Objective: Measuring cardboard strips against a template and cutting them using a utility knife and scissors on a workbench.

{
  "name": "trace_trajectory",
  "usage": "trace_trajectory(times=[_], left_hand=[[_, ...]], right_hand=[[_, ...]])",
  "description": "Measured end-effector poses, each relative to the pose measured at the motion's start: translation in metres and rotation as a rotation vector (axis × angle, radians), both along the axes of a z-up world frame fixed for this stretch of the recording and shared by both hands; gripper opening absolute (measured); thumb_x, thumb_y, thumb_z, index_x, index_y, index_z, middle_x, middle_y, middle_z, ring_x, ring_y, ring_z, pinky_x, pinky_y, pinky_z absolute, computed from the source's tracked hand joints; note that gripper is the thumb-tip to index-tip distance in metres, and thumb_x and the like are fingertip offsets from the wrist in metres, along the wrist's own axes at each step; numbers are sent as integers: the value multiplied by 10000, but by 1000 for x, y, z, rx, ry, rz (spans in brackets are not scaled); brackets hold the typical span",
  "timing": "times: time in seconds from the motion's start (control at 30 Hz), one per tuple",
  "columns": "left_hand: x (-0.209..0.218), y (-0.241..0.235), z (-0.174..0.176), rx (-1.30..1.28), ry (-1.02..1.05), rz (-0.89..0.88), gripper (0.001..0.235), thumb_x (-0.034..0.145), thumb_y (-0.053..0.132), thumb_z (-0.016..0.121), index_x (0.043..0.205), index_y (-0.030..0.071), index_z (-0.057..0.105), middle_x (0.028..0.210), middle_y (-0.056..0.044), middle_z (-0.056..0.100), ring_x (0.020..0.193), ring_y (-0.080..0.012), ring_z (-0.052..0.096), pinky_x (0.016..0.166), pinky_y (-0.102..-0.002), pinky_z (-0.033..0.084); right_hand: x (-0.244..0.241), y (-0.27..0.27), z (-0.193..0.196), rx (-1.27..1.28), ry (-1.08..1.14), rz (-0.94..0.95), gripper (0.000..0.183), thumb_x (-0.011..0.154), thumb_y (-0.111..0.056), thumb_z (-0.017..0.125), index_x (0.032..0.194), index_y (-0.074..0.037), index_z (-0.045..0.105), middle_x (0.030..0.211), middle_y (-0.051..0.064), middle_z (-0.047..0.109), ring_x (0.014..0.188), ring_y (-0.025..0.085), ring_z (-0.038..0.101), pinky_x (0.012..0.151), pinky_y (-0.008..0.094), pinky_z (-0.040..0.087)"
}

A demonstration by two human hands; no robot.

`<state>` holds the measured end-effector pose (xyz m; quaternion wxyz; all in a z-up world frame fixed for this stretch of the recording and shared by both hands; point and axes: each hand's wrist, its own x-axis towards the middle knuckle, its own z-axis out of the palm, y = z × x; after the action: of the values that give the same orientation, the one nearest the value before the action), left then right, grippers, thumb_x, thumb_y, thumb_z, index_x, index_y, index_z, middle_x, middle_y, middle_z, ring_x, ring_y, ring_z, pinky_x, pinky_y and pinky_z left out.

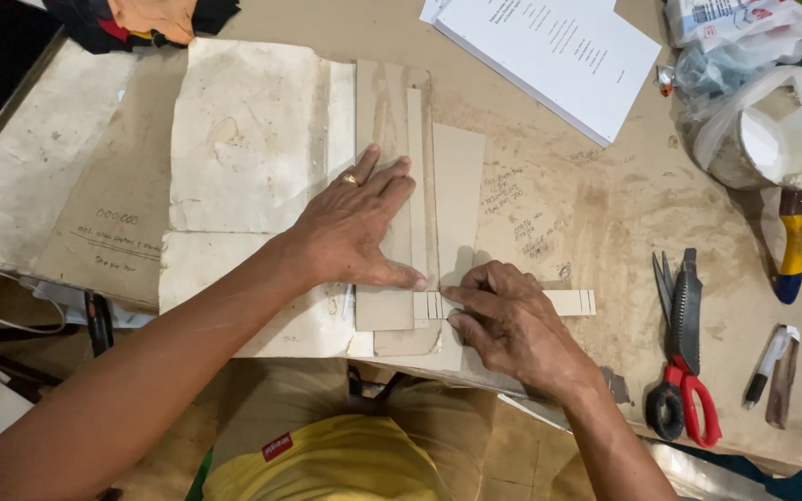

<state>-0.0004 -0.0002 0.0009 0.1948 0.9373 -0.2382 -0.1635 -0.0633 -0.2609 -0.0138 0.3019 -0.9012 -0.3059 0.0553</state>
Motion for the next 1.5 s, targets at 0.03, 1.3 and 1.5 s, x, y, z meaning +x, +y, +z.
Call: trace_trajectory(times=[0.03,1.3,1.5], left_hand=[[0,0,0,-10,0,-1,1205,702,787,765,1514,-3,356,1661,-248,266,1547,-515,115,1236,-597,195],[0,-4,1,9,-6,24,1187,662,735,795,1495,-4,384,1649,-256,289,1540,-526,136,1229,-600,215],[1,-3,0,6,-1,10,1205,668,761,775,1505,-7,374,1656,-256,274,1542,-528,120,1232,-600,203]], right_hand=[[0,1,1,6,5,0,267,855,-162,770,1113,-123,827,964,114,693,923,332,666,765,436,485],[0,4,8,-57,21,-12,231,864,-173,767,1084,-128,824,973,100,700,929,333,673,783,443,496],[0,5,10,-48,26,-12,239,862,-157,765,1092,-128,825,963,101,702,920,337,677,779,448,505]])
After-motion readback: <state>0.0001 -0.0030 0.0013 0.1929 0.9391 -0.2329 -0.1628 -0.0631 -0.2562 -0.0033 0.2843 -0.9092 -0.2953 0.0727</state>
